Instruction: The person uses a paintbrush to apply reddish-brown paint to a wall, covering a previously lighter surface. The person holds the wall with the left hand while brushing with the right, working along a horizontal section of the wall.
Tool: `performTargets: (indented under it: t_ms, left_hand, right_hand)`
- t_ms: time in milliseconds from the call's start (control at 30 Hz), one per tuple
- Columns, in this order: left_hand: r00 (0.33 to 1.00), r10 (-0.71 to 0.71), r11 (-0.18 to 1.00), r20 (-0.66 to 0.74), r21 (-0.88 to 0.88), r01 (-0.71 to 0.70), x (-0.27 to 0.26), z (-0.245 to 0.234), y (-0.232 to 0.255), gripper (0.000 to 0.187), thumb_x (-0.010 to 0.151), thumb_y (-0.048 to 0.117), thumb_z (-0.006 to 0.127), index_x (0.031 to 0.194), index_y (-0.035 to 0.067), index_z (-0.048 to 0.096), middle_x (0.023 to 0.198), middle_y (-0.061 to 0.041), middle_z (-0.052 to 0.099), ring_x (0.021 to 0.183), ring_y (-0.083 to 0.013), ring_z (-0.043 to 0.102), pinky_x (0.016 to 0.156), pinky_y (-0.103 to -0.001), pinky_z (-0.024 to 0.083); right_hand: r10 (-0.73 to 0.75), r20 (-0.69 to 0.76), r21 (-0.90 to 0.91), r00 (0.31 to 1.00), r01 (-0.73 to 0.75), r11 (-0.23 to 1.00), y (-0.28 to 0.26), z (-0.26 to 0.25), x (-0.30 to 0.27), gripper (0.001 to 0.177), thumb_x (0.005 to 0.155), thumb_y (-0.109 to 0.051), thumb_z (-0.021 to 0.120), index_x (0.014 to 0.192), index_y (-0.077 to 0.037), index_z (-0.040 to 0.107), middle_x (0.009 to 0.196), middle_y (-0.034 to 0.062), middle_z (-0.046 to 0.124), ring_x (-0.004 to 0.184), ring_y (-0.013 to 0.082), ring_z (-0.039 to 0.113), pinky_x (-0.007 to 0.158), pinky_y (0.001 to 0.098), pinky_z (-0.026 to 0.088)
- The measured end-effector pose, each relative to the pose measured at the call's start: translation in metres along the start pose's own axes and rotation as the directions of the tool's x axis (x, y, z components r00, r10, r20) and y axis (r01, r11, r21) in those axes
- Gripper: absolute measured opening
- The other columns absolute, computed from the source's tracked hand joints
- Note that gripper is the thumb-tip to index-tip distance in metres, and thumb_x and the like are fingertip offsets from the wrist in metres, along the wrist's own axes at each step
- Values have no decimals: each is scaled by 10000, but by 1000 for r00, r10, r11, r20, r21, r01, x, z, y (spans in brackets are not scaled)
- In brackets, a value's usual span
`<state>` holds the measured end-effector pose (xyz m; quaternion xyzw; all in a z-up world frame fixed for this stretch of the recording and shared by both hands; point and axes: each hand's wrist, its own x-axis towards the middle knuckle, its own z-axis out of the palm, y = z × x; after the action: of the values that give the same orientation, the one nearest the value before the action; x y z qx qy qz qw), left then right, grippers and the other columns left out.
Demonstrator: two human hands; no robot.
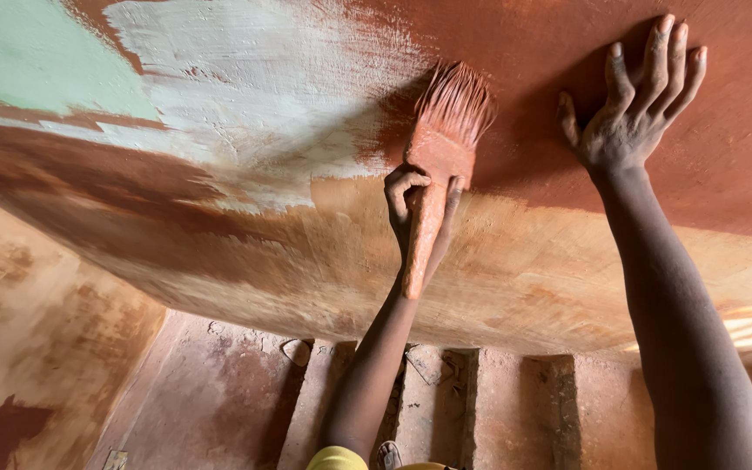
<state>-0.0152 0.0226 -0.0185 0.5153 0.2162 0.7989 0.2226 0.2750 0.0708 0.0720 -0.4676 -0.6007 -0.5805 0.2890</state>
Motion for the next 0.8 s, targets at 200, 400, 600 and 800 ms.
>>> performTargets:
  t_ms: [200,400,600,800]
  left_hand:
    - [984,-174,983,-45,45,176,-25,-28,-8,398,913,49,799,1180,81,505,1225,-84,501,1121,-220,570,931,-367,538]
    - [997,-70,974,-37,214,77,-25,-27,16,408,930,67,787,1223,84,502,1244,-100,510,1149,-246,575,947,-377,542]
    - [994,78,994,72,73,-83,35,28,44,427,943,84,776,1267,85,499,1262,-108,532,1164,-255,589,952,-376,557]
    - [993,90,992,77,78,-96,41,23,53,448,955,102,765,1311,85,495,1280,-116,553,1179,-264,604,956,-374,573]
  right_hand:
    - [83,99,62,992,-89,994,-7,-11,2,905,887,-442,787,1607,-180,305,1647,204,212,1560,388,133,1277,702,149]
    - [92,244,10,965,-97,995,-21,-32,8,915,943,-579,647,1619,-95,267,1673,278,144,1608,428,107,1303,688,90]
    - [235,422,144,875,-321,936,-45,-76,31,786,1070,-682,555,1587,-129,343,1760,234,172,1616,362,140,1326,621,119]
    - [-30,132,585,991,-54,809,-126,-161,32,954,878,-873,386,1396,-82,503,1434,128,518,1339,307,483,1194,627,297]
